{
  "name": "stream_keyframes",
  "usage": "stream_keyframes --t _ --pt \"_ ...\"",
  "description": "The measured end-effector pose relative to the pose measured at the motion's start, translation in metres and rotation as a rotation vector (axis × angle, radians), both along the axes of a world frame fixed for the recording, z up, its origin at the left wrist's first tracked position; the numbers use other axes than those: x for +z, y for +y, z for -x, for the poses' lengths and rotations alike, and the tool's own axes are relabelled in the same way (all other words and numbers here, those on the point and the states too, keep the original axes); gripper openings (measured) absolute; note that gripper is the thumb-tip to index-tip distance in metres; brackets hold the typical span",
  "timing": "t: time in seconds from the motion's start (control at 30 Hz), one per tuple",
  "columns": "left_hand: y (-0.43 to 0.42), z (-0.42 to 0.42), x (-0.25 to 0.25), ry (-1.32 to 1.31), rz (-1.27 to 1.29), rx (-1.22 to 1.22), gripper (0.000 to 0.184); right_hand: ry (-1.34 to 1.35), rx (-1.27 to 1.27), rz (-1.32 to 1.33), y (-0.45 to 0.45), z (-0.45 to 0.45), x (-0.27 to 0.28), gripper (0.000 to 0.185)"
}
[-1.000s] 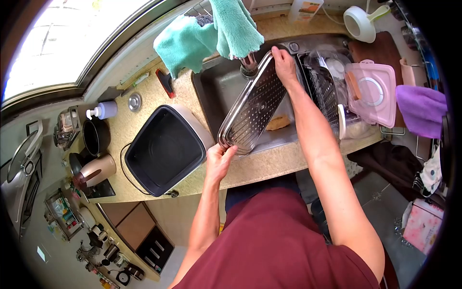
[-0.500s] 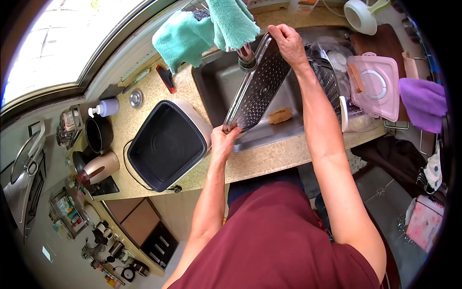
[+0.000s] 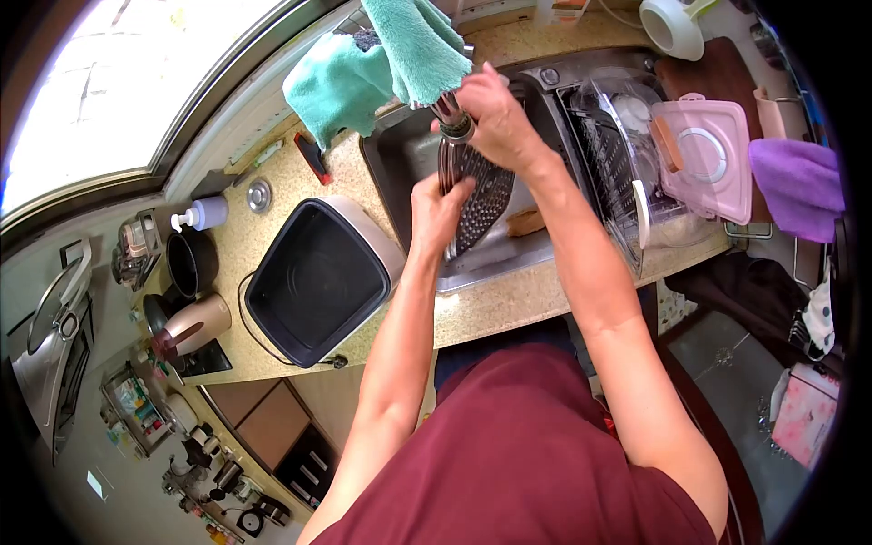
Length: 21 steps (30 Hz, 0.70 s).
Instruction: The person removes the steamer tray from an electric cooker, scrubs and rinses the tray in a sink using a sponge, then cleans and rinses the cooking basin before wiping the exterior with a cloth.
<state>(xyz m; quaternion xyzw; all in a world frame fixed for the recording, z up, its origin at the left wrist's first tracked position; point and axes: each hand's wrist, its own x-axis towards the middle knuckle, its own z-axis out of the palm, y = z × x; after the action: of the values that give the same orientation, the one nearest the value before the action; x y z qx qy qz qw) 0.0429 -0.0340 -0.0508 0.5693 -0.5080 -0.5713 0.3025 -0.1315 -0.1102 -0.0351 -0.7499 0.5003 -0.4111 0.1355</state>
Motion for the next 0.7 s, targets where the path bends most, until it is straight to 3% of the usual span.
stream_keyframes --t 0.07,0.13,0.2,0.23,0.27,0.33,0.37,0.4,0.53,0.7 --pt "-0.016 0.009 0.003 0.127 0.099 0.049 0.012 -0.176 0.022 0.026 0.020 -0.018 -0.004 0.017" --pt "-0.018 0.012 0.000 0.226 0.069 0.065 0.007 -0.132 0.062 -0.045 0.033 -0.018 -0.009 0.019" --pt "-0.015 0.008 -0.003 0.100 0.063 0.005 0.014 -0.487 -0.219 -0.092 0.038 -0.019 -0.014 0.025" --pt "-0.011 0.008 -0.006 0.153 0.036 0.043 0.025 -0.525 -0.269 -0.234 0.045 -0.014 -0.018 0.046" --pt "-0.008 0.005 -0.009 0.148 0.029 0.041 0.025 -0.530 -0.272 -0.240 0.052 -0.019 -0.026 0.046" --pt "-0.008 0.004 -0.017 0.298 0.041 0.111 0.027 -0.582 -0.355 -0.321 0.062 -0.029 -0.054 0.071" --pt "-0.009 0.005 -0.015 0.352 0.063 0.118 0.027 -0.594 -0.272 -0.366 0.064 -0.033 -0.053 0.093" --pt "-0.008 0.006 -0.014 0.351 0.060 0.117 0.027 -0.875 -0.133 -0.469 0.068 -0.038 -0.053 0.102" --pt "-0.004 0.002 -0.012 0.415 0.085 0.115 0.028 -0.712 -0.193 -0.473 0.074 -0.053 -0.041 0.107" --pt "0.001 -0.002 -0.013 0.433 0.036 0.204 0.025 -0.734 -0.192 -0.393 0.063 -0.069 -0.048 0.093"
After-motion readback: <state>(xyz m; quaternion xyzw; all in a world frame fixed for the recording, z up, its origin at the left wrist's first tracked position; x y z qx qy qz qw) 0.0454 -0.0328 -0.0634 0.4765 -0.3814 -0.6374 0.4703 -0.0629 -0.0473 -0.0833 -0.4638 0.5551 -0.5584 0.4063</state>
